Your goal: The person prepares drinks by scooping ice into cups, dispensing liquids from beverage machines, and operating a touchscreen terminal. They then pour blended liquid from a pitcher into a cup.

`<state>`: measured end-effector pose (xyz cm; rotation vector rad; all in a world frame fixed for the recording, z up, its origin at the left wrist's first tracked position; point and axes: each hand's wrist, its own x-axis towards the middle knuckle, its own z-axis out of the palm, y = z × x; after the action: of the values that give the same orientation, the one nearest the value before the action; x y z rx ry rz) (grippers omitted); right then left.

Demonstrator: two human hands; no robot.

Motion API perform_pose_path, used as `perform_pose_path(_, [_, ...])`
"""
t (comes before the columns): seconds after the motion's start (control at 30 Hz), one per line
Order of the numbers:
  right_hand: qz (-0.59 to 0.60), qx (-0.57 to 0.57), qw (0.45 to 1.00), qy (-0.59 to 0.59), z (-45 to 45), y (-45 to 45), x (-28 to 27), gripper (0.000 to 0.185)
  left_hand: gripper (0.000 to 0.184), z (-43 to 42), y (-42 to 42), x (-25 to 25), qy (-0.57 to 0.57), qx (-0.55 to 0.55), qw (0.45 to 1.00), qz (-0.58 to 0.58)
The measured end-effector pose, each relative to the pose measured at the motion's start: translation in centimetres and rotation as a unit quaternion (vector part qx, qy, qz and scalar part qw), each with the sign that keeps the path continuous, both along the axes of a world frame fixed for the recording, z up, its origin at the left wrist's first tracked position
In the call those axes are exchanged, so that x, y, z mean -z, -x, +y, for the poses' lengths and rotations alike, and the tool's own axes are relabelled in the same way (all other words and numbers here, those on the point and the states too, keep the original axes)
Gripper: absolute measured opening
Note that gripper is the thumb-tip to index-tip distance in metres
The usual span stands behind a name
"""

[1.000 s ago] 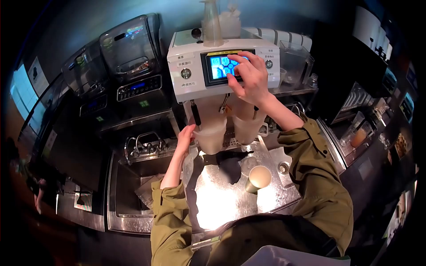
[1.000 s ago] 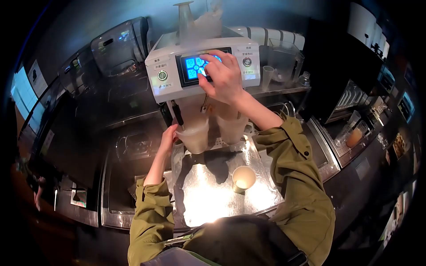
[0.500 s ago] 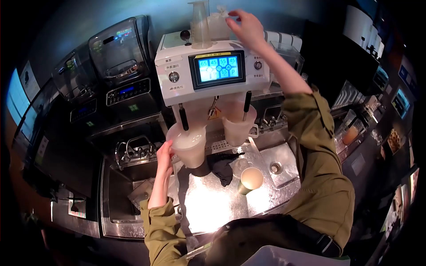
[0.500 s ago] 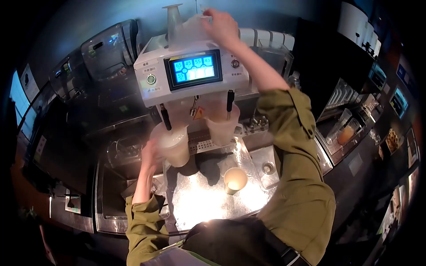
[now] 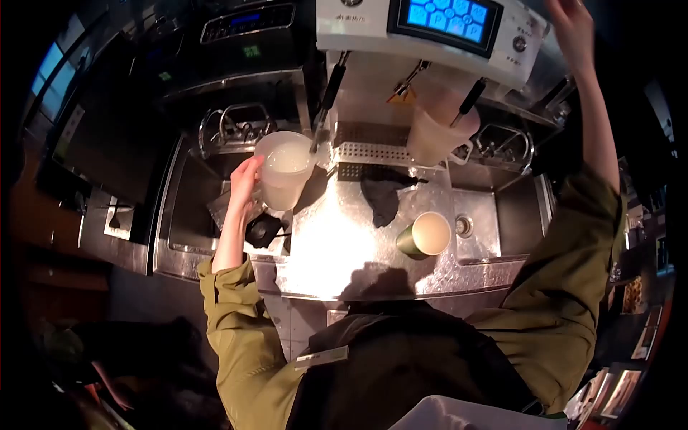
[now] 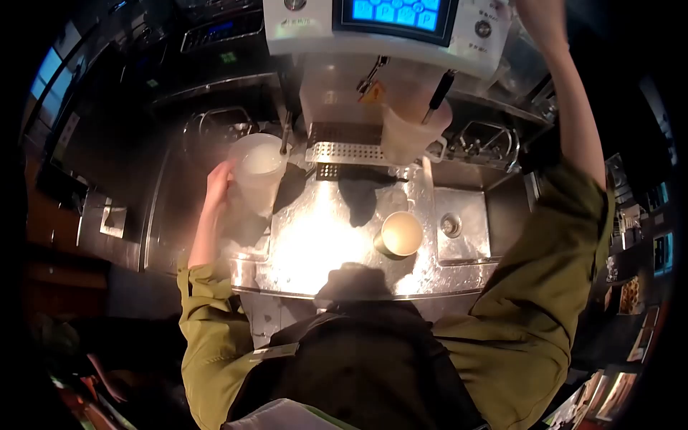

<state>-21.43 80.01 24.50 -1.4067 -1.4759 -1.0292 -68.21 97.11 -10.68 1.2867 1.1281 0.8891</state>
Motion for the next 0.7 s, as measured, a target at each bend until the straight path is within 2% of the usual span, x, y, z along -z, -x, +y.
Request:
perform_pose_path(0.03, [0.095,-0.103,0.989,0.043,-2.7,-3.0,2.2,0.034,0.035,0.2,0.5,1.1,0.009,-0.017,0.999,0.029])
perform_pose_path(0.07, [0.143,-0.114,0.982,0.045,-5.6,-0.7,4.4,0.031,0.038,1.4,1.7,3.4,0.024,-0.03,0.999,0.036])
perform_pose_path(0.13, [0.171,-0.122,0.977,0.036,-10.6,-2.0,9.7,0.03,0.042,1.8,3.2,5.6,0.035,-0.087,0.995,0.021])
perform_pose_path(0.23, [0.189,0.017,0.978,0.083,-18.5,-4.1,18.5,0.029,0.047,1.4,4.7,5.9,0.03,-0.119,0.988,0.09])
perform_pose_path(0.27, [0.257,0.026,0.962,0.084,-21.4,-5.6,21.8,0.029,0.049,1.2,4.4,5.9,0.019,-0.116,0.986,0.12])
perform_pose_path(0.3, [0.323,0.041,0.942,0.083,-23.9,-7.0,25.4,0.028,0.05,1.2,4.7,6.5,-0.057,-0.134,0.954,0.263])
perform_pose_path(0.37, [0.319,0.124,0.921,0.185,-28.9,-9.4,31.4,0.029,0.053,2.0,4.1,8.3,-0.216,-0.128,0.823,0.509])
perform_pose_path(0.4, [0.32,0.159,0.913,0.197,-29.0,-6.3,33.1,0.032,0.056,1.8,3.7,8.5,-0.251,-0.081,0.797,0.543])
perform_pose_path(0.43, [0.424,0.15,0.86,0.24,-28.8,-1.5,33.2,0.034,0.06,1.8,3.9,8.9,-0.29,-0.033,0.769,0.569])
perform_pose_path(0.5, [0.478,0.126,0.823,0.28,-29.2,1.7,36.2,0.042,0.065,2.3,4.1,11.1,-0.308,0.061,0.676,0.667])
perform_pose_path(0.57, [0.443,0.098,0.837,0.306,-28.3,5.7,37.0,0.053,0.068,1.0,3.6,11.1,-0.331,0.112,0.568,0.745])
perform_pose_path(0.63, [0.491,0.03,0.8,0.345,-27.9,7.9,38.7,0.076,0.066,0.0,3.4,11.0,-0.354,0.125,0.522,0.766])
perform_pose_path(0.67, [0.478,-0.008,0.805,0.351,-27.1,9.3,39.2,0.087,0.066,-0.4,3.6,10.7,-0.363,0.13,0.498,0.776])
perform_pose_path(0.7, [0.463,-0.047,0.811,0.356,-26.0,10.7,39.7,0.098,0.064,-0.7,4.1,10.4,-0.372,0.123,0.503,0.77])
